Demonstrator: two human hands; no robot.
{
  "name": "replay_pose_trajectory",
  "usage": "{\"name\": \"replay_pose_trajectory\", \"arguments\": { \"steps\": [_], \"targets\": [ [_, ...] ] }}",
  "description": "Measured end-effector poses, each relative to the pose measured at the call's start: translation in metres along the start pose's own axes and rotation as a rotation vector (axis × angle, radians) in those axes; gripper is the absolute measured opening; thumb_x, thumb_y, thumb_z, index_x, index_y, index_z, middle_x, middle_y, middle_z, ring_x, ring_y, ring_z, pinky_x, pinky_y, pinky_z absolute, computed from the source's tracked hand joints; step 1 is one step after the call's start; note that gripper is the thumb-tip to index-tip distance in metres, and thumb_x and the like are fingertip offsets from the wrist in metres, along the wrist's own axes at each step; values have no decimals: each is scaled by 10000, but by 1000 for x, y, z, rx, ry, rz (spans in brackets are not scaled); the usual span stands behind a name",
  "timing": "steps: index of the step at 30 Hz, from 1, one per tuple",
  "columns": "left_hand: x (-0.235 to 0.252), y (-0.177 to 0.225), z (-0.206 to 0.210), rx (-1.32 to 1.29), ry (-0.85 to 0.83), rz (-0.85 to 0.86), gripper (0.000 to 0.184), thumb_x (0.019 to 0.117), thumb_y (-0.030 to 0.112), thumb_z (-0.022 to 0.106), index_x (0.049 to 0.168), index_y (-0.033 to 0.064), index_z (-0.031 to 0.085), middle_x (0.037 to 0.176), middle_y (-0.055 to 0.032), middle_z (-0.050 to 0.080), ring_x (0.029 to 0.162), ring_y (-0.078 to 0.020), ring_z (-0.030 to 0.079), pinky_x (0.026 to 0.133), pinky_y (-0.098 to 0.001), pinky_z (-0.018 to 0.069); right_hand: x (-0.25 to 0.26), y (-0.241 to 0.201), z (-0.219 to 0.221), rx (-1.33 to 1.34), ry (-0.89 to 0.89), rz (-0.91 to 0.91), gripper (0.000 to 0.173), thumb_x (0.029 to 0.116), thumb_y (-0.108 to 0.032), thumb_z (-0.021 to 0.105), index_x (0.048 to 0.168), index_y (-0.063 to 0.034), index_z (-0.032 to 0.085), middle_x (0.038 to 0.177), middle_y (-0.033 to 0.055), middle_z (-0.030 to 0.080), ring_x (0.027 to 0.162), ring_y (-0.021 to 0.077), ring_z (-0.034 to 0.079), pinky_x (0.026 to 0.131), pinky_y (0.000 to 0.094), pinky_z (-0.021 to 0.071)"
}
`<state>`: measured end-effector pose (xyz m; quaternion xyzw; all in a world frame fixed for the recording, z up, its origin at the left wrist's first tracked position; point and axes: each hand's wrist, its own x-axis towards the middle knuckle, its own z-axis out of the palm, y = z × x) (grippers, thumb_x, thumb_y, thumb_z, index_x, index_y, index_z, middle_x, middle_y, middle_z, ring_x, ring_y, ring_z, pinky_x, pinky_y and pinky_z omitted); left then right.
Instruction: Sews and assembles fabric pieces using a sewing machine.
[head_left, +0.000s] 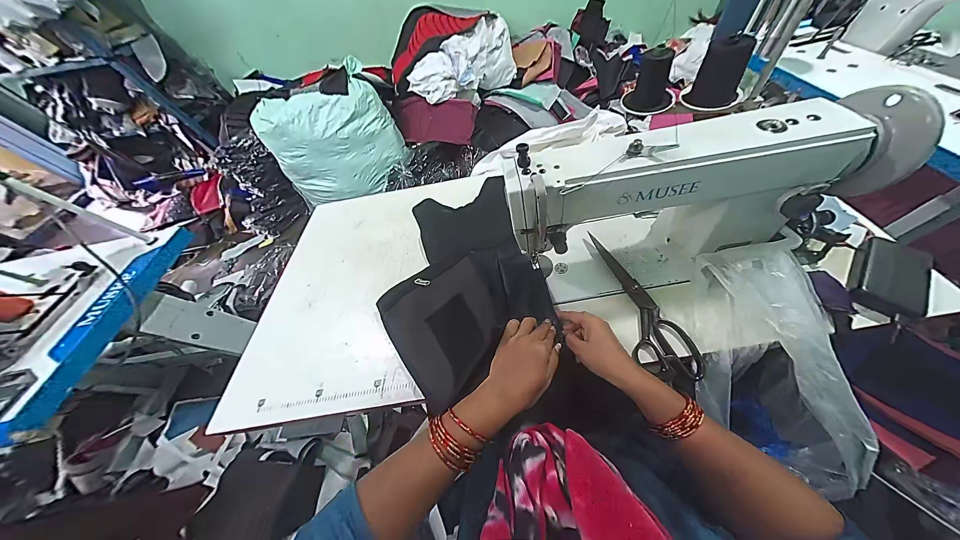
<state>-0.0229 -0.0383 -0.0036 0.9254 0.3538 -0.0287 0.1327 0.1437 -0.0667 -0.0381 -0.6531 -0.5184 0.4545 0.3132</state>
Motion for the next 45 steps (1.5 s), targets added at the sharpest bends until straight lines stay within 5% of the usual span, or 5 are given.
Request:
{"name": "replay_pose_trajectory", "arguments": {
  "steps": [7, 12, 23, 33, 45],
  "targets": [
    [-1, -2, 21, 90, 102, 60, 442, 1075, 213, 391, 1335, -39, 645, 1423, -171, 624, 1299, -370, 588, 1052, -548, 412, -4, -3, 1, -51, 16, 6, 433, 1004, -26, 499, 1433, 0, 548, 1128, 167, 620, 818, 151, 609, 719, 272, 517],
    [-1, -3, 22, 123, 99, 79, 439, 1058, 202, 406, 1332, -47, 643, 1434, -185, 612, 1323, -373, 570, 1050, -544, 412, -10, -12, 4, -244, 11, -28, 412, 991, -12, 493, 1386, 12, 609, 1091, 188, 586, 901, 210, 581, 834, 296, 490],
    [-1, -17, 51, 123, 465, 222, 305, 872, 126, 619, 1078, -59, 747, 1197, -180, 737, 1082, -342, 719, 907, -501, 540, -18, -26, 20, -540, -10, -40, 388, 1045, -2, 392, 1371, 59, 592, 1201, 255, 552, 1030, 325, 632, 915, 363, 531],
    [-2, -17, 42, -36, 397, 170, 343, 1016, 153, 500, 1173, -46, 731, 1250, -176, 722, 1134, -357, 704, 959, -530, 522, -19, -2, 7, -133, 102, -22, 467, 985, -26, 519, 1450, 21, 531, 1042, 160, 665, 821, 159, 616, 771, 279, 513],
    [0, -11, 32, 96, 230, 170, 354, 1021, 154, 492, 1204, -48, 718, 1271, -183, 708, 1131, -372, 687, 937, -543, 501, -21, -14, 5, -275, -6, -2, 451, 1003, -24, 494, 1449, 4, 552, 1119, 208, 604, 942, 237, 605, 877, 315, 497]
  ]
}}
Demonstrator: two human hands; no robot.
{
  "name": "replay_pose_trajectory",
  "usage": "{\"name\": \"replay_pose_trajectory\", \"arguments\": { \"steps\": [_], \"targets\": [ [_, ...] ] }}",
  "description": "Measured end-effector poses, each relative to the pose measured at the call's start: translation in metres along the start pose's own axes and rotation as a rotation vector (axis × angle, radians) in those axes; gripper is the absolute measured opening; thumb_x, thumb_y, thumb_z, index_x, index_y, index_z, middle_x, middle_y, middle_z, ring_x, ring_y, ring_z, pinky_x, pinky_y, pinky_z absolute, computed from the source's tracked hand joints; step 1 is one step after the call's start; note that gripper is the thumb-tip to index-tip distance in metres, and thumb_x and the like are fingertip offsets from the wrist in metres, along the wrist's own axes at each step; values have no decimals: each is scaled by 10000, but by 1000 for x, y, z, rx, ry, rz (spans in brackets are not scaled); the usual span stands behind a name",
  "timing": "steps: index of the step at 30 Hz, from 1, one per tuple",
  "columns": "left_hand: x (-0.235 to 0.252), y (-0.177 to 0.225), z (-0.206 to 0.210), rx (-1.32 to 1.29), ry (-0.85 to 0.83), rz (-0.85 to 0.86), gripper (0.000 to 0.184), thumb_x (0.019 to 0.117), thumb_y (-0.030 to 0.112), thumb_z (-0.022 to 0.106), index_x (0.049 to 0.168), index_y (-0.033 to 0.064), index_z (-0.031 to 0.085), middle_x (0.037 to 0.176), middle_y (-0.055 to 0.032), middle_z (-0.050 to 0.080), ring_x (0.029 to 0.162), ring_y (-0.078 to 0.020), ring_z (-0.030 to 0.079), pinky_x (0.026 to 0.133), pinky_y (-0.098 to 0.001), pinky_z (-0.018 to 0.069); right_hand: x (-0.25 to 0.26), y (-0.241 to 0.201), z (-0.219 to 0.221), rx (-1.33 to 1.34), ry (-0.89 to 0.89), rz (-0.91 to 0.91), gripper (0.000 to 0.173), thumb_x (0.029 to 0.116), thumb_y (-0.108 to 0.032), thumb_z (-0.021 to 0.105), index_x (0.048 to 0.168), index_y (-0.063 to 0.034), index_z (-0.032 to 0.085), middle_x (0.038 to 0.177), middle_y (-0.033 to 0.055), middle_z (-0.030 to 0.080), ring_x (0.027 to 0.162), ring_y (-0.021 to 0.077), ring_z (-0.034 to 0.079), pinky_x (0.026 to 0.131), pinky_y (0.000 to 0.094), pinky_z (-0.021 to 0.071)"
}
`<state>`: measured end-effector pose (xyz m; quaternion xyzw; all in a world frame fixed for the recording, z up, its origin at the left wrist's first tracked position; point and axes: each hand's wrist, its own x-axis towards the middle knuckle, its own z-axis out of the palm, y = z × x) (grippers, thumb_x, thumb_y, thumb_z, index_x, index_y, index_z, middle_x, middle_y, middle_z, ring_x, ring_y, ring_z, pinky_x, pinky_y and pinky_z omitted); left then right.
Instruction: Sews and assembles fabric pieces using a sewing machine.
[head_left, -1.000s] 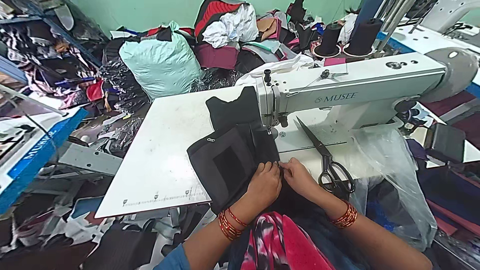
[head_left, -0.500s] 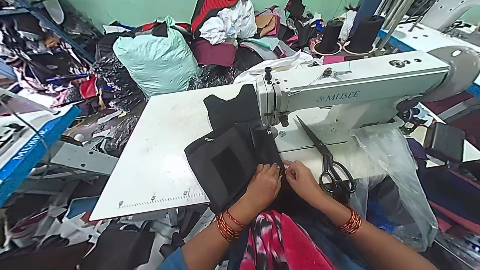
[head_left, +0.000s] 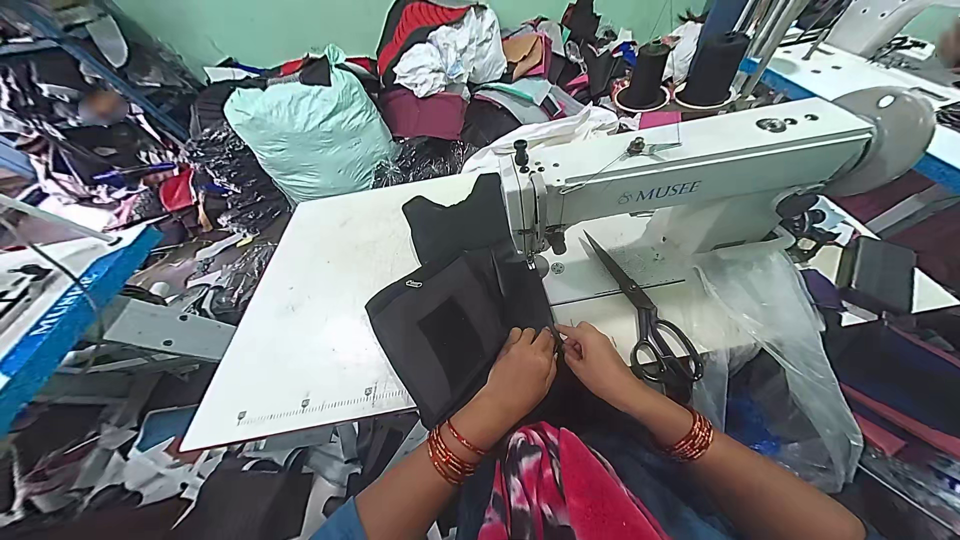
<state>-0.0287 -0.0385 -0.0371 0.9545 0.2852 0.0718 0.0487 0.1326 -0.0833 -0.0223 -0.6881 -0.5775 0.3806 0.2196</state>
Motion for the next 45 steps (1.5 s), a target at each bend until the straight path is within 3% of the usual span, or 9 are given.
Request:
{"name": "replay_pose_trajectory", "arguments": {
  "steps": [14, 17, 19, 22, 24, 27, 30, 32, 45],
  "targets": [
    [-8, -13, 12, -94, 238, 123, 305, 778, 155, 647, 983, -46, 753, 1031, -181, 746, 1000, -342, 727, 885, -523, 538, -6, -15, 17, -414, -41, -99, 403, 1021, 43, 416, 1400, 104, 538, 1245, 284, 553, 1100, 377, 626, 940, 397, 530],
    [-9, -12, -4, -126, 179, 146, 302, 818, 197, 589, 917, -43, 744, 1026, -195, 748, 1039, -357, 726, 942, -546, 515, -8, -21, 19, -477, -86, -80, 394, 1031, 58, 390, 1397, 123, 522, 1318, 297, 526, 1166, 396, 606, 946, 407, 532],
    [-7, -8, -13, 16, 364, 139, 268, 841, 190, 538, 837, 11, 737, 950, -143, 766, 1040, -331, 730, 938, -514, 523, -8, -15, 24, -482, -7, -137, 362, 1018, 58, 422, 1338, 122, 578, 1259, 288, 560, 1105, 389, 635, 885, 399, 556],
    [-6, -6, -30, 258, 459, -113, 332, 949, 283, 514, 1029, 101, 780, 1162, -88, 761, 1271, -359, 622, 1057, -611, 398, -8, -8, 31, -493, 92, -198, 351, 993, 74, 461, 1306, 131, 607, 1203, 290, 593, 1032, 385, 670, 817, 386, 583],
    [-5, -18, -26, 236, 320, -161, 419, 935, 276, 564, 1275, 89, 722, 1374, -124, 668, 1323, -445, 568, 1025, -710, 391, -9, -15, 26, -519, 0, -140, 373, 1000, 92, 424, 1345, 140, 560, 1271, 291, 551, 1104, 385, 638, 878, 383, 563],
    [4, -30, -17, 35, 116, -40, 608, 828, 19, 653, 1427, 119, 617, 1527, -115, 544, 1202, -463, 638, 899, -674, 501, -8, -17, 25, -540, -10, -138, 362, 992, 103, 428, 1319, 143, 575, 1299, 298, 547, 1116, 389, 639, 878, 392, 564],
    [19, -24, -26, -58, -293, -81, 773, 861, -49, 616, 1569, 209, 446, 1676, -39, 335, 1389, -461, 484, 1022, -729, 367, -10, -15, 26, -531, 1, -152, 314, 985, 109, 437, 1236, 146, 621, 1295, 301, 555, 1114, 389, 640, 877, 398, 564],
    [25, -22, -29, -55, -424, -103, 716, 896, -45, 589, 1559, 190, 458, 1673, -35, 340, 1451, -454, 408, 1054, -767, 300, -9, -16, 26, -534, -12, -138, 319, 988, 108, 431, 1244, 141, 619, 1282, 293, 554, 1115, 385, 636, 878, 394, 562],
    [19, -34, -21, -67, -328, -113, 563, 914, -12, 585, 1470, 80, 563, 1582, -67, 487, 1445, -418, 444, 1118, -755, 259, 3, -16, 29, -525, 41, -158, 339, 985, 98, 460, 1279, 118, 626, 1238, 262, 586, 1088, 349, 659, 874, 359, 572]
  ]
}}
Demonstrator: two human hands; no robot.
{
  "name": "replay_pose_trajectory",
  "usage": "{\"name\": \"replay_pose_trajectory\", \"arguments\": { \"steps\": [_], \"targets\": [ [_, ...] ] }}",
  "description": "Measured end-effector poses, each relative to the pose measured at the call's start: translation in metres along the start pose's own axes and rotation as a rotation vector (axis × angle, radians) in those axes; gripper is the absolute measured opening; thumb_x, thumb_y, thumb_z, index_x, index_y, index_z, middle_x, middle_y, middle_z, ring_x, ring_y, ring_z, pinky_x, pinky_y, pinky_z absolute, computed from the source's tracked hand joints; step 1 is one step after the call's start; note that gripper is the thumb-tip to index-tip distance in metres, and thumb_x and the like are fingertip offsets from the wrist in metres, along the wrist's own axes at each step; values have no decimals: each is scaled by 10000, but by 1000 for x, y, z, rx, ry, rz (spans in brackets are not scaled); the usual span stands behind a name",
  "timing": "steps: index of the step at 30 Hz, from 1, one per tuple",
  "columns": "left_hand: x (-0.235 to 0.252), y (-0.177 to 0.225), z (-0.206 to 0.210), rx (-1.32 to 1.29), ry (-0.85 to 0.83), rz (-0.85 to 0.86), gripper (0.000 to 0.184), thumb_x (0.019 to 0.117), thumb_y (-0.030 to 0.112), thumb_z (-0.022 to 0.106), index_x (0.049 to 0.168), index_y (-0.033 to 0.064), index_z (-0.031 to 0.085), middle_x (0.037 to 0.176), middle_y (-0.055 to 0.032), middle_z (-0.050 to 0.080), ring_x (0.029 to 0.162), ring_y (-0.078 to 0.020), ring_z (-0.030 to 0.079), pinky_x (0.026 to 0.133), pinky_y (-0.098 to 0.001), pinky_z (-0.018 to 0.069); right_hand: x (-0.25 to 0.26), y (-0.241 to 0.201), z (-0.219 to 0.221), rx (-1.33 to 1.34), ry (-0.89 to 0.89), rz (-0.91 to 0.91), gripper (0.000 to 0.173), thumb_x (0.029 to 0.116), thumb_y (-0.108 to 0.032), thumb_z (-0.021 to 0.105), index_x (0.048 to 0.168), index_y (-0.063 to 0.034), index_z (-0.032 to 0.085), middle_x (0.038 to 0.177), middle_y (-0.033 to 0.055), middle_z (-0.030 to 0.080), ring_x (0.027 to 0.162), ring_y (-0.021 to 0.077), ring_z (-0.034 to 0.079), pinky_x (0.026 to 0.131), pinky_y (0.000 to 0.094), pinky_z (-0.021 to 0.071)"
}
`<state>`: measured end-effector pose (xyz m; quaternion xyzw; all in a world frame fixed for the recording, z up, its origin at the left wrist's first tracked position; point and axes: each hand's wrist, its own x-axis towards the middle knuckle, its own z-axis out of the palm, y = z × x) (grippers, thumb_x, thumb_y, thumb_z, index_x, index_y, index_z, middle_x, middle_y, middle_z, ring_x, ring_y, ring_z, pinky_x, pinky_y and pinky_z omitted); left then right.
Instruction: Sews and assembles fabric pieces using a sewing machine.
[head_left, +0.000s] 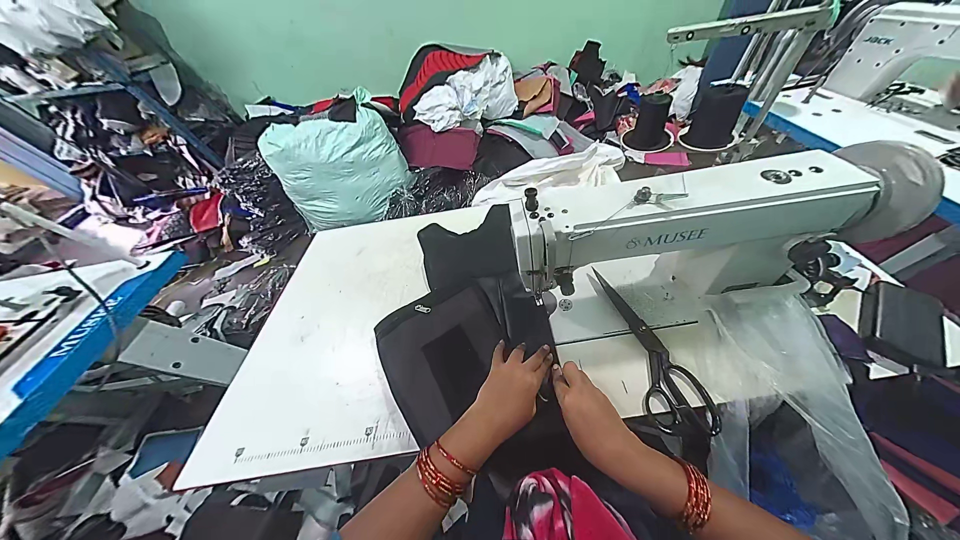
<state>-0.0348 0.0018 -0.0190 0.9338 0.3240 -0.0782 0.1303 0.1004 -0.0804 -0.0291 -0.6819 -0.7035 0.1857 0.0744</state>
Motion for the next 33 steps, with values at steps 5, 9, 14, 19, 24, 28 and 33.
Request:
{"name": "replay_pose_trajectory", "arguments": {
  "steps": [5, 9, 14, 19, 24, 28, 33],
  "targets": [
    [15, -10, -13, -5, -73, -45, 566, 955, 14, 550, 1513, 99, 513, 1626, -54, 425, 1494, -379, 381, 1162, -729, 204, 23, -1, -9, 60, -47, 49, 372, 1002, 77, 436, 1343, 110, 579, 1320, 278, 549, 1173, 371, 626, 958, 386, 545],
    [27, -22, -21, 13, -74, -39, 572, 951, 6, 549, 1514, 92, 511, 1623, -59, 429, 1489, -375, 391, 1164, -719, 212, 41, -1, -15, 69, -57, 70, 383, 999, 87, 428, 1357, 111, 563, 1378, 297, 519, 1209, 394, 607, 989, 418, 529],
    [44, -35, -30, 22, -119, -52, 616, 936, -5, 566, 1536, 104, 480, 1624, -71, 418, 1496, -359, 368, 1177, -699, 204, 62, 0, -19, 65, -68, 105, 382, 1019, 70, 403, 1372, 104, 546, 1386, 297, 502, 1188, 396, 616, 970, 423, 540],
    [60, -50, -32, -3, -59, -43, 556, 959, -17, 508, 1501, 105, 527, 1579, -92, 477, 1475, -353, 408, 1174, -687, 238, 80, 4, -17, 81, 29, 105, 382, 1012, 66, 417, 1362, 99, 565, 1417, 310, 497, 1225, 395, 605, 1012, 417, 518],
    [72, -61, -39, 3, -53, -35, 529, 955, -35, 490, 1469, 72, 554, 1561, -104, 498, 1458, -357, 430, 1167, -670, 265, 97, 4, -25, 123, -28, 160, 413, 1025, 44, 421, 1428, 82, 508, 1448, 302, 463, 1276, 398, 564, 1056, 435, 488],
    [82, -65, -41, -9, -71, -68, 526, 953, -36, 499, 1464, 73, 559, 1538, -97, 520, 1446, -345, 441, 1169, -668, 256, 107, 4, -28, 112, -46, 182, 422, 1010, 50, 448, 1427, 73, 514, 1459, 291, 463, 1279, 388, 568, 1055, 441, 494],
    [78, -68, -44, -14, -5, -67, 453, 976, -25, 484, 1398, 73, 619, 1490, -105, 561, 1472, -321, 410, 1214, -653, 179, 104, 14, -28, 246, 29, 206, 407, 1043, -19, 428, 1431, 13, 547, 1396, 277, 521, 1240, 374, 590, 1053, 439, 492]
  ]
}}
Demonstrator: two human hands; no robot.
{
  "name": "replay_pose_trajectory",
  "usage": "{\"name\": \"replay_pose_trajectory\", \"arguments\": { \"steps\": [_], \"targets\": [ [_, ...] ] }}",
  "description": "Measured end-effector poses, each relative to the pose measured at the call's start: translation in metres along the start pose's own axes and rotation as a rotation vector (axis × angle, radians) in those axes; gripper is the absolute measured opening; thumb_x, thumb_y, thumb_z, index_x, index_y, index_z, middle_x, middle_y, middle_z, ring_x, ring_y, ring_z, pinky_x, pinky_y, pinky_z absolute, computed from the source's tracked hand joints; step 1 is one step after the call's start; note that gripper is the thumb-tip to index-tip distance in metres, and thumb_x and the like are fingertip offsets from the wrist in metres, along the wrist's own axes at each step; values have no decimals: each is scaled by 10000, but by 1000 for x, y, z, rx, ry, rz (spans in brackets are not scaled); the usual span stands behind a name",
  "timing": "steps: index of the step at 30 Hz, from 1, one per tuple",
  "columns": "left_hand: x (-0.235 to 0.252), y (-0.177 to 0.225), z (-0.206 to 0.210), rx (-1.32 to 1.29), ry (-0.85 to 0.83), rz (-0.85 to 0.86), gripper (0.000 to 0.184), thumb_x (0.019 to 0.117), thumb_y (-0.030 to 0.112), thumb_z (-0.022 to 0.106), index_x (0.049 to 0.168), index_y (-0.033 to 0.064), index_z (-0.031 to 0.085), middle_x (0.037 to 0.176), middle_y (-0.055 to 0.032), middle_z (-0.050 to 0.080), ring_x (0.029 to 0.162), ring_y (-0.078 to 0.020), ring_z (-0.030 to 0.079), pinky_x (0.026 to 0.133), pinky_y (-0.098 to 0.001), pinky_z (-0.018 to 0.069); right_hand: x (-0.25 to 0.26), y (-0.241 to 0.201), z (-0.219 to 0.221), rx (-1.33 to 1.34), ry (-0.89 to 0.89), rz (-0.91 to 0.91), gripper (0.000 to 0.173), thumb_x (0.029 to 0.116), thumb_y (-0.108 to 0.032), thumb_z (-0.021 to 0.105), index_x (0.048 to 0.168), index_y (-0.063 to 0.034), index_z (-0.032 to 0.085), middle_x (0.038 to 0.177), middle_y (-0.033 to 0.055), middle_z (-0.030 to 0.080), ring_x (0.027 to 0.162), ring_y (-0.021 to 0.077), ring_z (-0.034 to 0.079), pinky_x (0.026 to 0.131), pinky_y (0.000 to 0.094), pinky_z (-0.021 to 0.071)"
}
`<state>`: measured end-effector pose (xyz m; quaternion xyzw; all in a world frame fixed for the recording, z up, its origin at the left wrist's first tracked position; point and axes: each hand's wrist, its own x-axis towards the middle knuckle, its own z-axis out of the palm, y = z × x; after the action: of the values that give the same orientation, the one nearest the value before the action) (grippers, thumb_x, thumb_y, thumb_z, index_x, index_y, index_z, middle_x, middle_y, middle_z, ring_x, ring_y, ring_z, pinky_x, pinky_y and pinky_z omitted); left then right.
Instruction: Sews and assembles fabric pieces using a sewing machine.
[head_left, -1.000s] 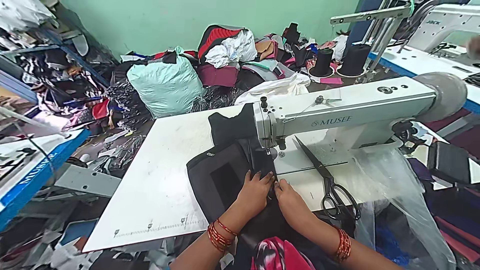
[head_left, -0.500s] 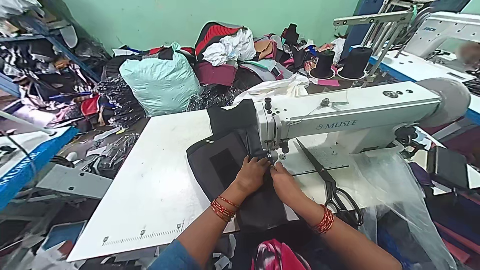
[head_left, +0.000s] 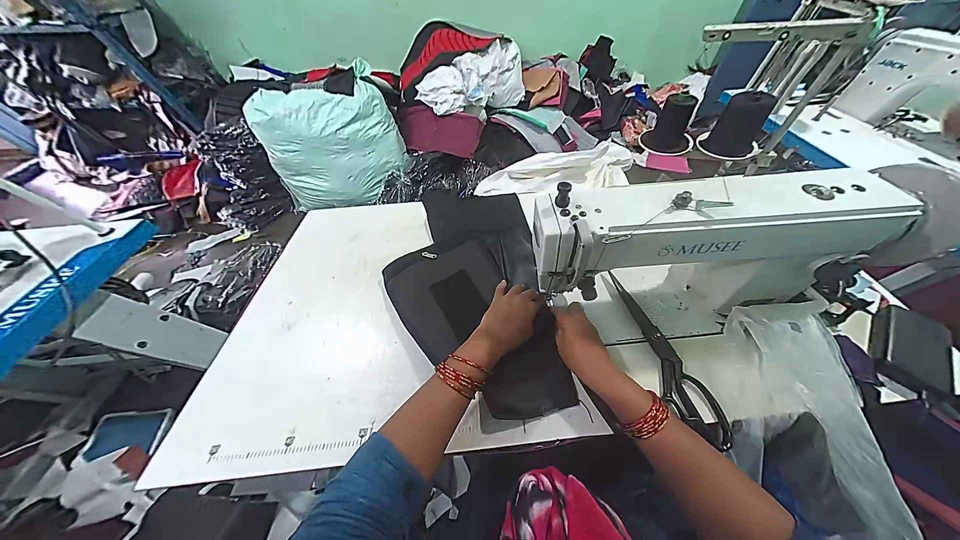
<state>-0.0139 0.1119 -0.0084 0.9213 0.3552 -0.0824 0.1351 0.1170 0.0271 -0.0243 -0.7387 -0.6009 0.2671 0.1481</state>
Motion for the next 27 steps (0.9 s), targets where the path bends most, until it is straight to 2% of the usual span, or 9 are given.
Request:
{"name": "replay_pose_trajectory", "arguments": {
  "steps": [1, 3, 5, 7, 9, 14, 19, 24, 27],
  "targets": [
    [-8, 2, 5, 12, 116, 40, 384, 984, -22, 493, 1322, 38, 664, 1433, -134, 598, 1459, -342, 425, 1222, -647, 178, -2, 6, 0, 70, 26, -15, 404, 1044, -44, 450, 1431, 17, 546, 1375, 279, 546, 1226, 372, 599, 1055, 446, 487],
    [-29, 11, 26, 39, 541, 230, 235, 902, -44, 587, 1074, -35, 747, 1213, -200, 712, 1280, -408, 604, 1120, -620, 401, -8, 18, 0, 161, 62, -49, 410, 1029, -60, 499, 1425, 38, 542, 1316, 273, 598, 1183, 363, 621, 1044, 446, 486],
    [-53, 37, 43, -35, 649, 305, 182, 831, 0, 627, 956, -66, 741, 1078, -225, 737, 1115, -409, 695, 970, -531, 553, -15, 24, -2, 197, 42, -46, 421, 1030, -66, 516, 1437, 40, 531, 1268, 248, 634, 1137, 333, 637, 1026, 423, 489],
    [-77, 58, 47, -207, 292, 109, 457, 905, 150, 603, 1279, -109, 641, 1367, -283, 607, 1313, -425, 570, 1081, -509, 475, -20, 27, -3, 224, 31, -19, 419, 1032, -75, 522, 1438, 25, 541, 1239, 223, 651, 1089, 298, 647, 999, 397, 497],
    [-81, 58, 50, -297, 4, -38, 890, 943, 439, 644, 1605, -18, 263, 1676, -224, 245, 1532, -410, 278, 1213, -549, 281, -21, 28, -1, 239, 45, -7, 408, 1033, -91, 529, 1426, 10, 562, 1218, 205, 663, 1056, 278, 657, 979, 390, 507],
    [-71, 49, 47, -192, -134, -57, 1312, 756, 802, 680, 1659, 77, 63, 1734, -135, 74, 1569, -414, 139, 1185, -644, 231, -26, 29, 0, 277, 79, 2, 389, 1031, -80, 516, 1404, 8, 584, 1200, 203, 658, 1026, 270, 655, 955, 379, 514],
    [-59, 61, 33, -96, -165, -124, 795, 1032, 496, 498, 1645, 85, 203, 1728, -111, 130, 1558, -393, 192, 1188, -604, 267, -27, 30, -1, 301, 91, 8, 379, 1019, -56, 521, 1382, 19, 598, 1192, 216, 657, 1024, 277, 653, 952, 380, 514],
    [-64, 51, 39, -351, 12, -130, 520, 1073, 234, 332, 1566, 100, 431, 1667, -73, 341, 1543, -353, 274, 1179, -608, 292, -28, 28, 0, 302, 88, 22, 369, 1023, -48, 506, 1373, -4, 617, 1224, 215, 635, 1061, 277, 644, 972, 378, 507],
    [-74, 39, 27, -794, 102, -166, 486, 1105, 223, 315, 1467, -42, 502, 1559, -248, 442, 1508, -366, 333, 1248, -506, 222, -29, 26, -1, 332, 69, 20, 378, 1028, -36, 497, 1388, 17, 600, 1251, 237, 626, 1096, 293, 637, 999, 376, 494]
  ]
}}
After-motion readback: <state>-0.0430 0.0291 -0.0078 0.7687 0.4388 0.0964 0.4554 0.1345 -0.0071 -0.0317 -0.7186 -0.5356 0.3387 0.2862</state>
